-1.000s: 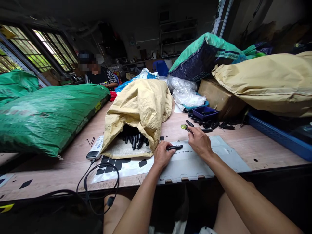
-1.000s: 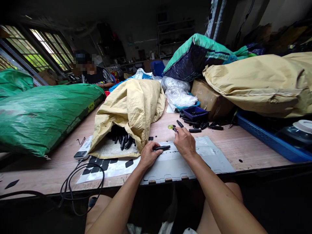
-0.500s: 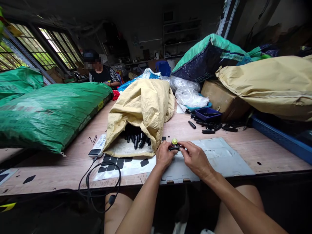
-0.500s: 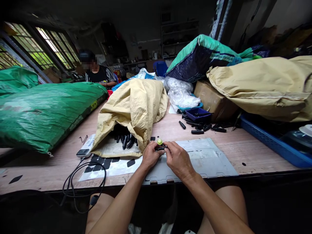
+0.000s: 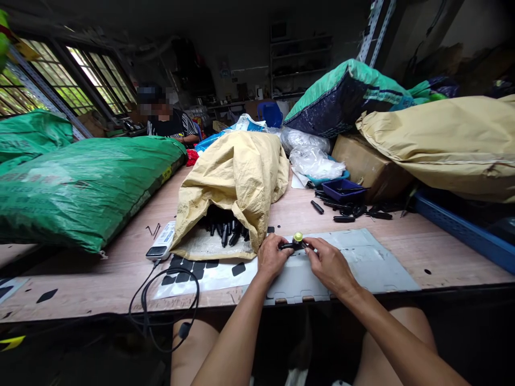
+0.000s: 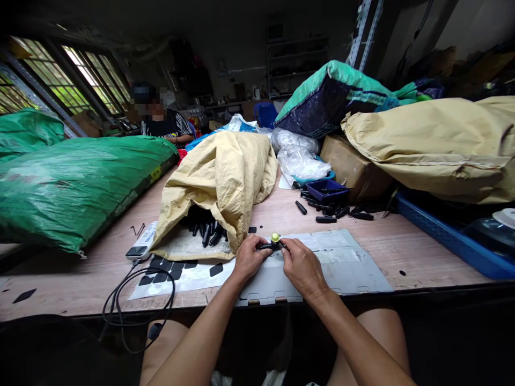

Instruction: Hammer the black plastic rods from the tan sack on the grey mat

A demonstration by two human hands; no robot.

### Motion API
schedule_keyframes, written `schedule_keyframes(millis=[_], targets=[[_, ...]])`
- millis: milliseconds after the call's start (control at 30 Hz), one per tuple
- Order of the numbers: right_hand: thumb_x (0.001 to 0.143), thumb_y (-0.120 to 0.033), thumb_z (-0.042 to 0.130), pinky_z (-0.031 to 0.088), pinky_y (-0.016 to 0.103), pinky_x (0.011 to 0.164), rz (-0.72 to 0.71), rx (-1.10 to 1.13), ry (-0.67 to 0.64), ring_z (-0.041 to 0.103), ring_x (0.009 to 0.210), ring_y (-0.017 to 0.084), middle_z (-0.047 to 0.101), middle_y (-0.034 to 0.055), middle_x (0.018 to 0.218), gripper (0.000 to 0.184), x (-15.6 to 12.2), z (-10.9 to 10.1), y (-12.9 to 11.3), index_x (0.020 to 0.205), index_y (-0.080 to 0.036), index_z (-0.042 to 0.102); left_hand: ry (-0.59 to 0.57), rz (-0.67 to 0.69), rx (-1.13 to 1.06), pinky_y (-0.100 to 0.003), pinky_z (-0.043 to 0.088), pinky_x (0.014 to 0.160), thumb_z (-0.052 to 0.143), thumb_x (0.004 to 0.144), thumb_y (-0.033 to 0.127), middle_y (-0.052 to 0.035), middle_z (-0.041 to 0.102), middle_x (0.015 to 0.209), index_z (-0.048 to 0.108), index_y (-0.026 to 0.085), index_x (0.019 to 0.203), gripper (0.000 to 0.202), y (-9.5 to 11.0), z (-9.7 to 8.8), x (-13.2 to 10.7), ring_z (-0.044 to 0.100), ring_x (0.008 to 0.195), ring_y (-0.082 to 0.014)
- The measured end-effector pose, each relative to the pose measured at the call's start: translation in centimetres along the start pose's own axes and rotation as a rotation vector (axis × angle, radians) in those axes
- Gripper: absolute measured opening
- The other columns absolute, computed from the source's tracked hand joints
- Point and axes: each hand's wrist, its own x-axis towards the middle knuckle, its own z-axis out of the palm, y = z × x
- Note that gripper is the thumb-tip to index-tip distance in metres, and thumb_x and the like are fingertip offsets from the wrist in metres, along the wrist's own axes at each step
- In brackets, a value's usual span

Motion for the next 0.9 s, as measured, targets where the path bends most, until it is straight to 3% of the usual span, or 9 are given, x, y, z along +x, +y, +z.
schedule_keyframes(millis=[200,367,600,900], targets=[[0.095,-0.023,0.052,0.049,0.031,0.088,0.078,-0.093,0.081,0.067,0.106,0.021,0.073,0.0051,0.121,0.031,2.3,-0.6,1.3,0.121,-0.024,0.069,-0.002,0.05,0.02,-0.028,0.04,0.083,0.078,0.08,0.021,0.001,0.06,0.093,0.069,0.022,0.094,0.016,-0.2,-0.1,-0.2,0.057,0.09,-0.0163],[0.094,-0.02,0.055,0.044,0.03,0.079,0.201,-0.34,0.033,0.064,0.103,0.021,0.071,0.0049,0.116,0.03,4.1,0.1,3.2,0.119,-0.025,0.071,-0.002,0.061,-0.008,-0.027,0.039,0.079,0.077,0.078,0.018,0.0018,0.059,0.092,0.066,0.022,0.094,0.019,-0.2,-0.2,-0.2,0.055,0.088,-0.0159],[0.097,-0.02,0.052,0.037,0.033,0.077,0.113,-0.577,0.074,0.058,0.098,0.022,0.068,0.008,0.108,0.03,3.7,2.0,4.4,0.121,-0.021,0.069,-0.004,0.065,-0.05,-0.027,0.038,0.077,0.077,0.076,0.014,0.0021,0.061,0.092,0.064,0.021,0.092,0.022,-0.4,-0.3,-0.1,0.055,0.086,-0.0154],[0.095,-0.019,0.053,0.034,0.033,0.075,0.083,-0.624,0.081,0.055,0.096,0.023,0.066,0.0098,0.105,0.029,3.5,2.0,4.0,0.12,-0.019,0.067,-0.007,0.075,-0.069,-0.027,0.04,0.079,0.076,0.076,0.013,0.0017,0.063,0.095,0.064,0.021,0.091,0.021,-0.6,-0.3,-0.1,0.056,0.089,-0.0156]])
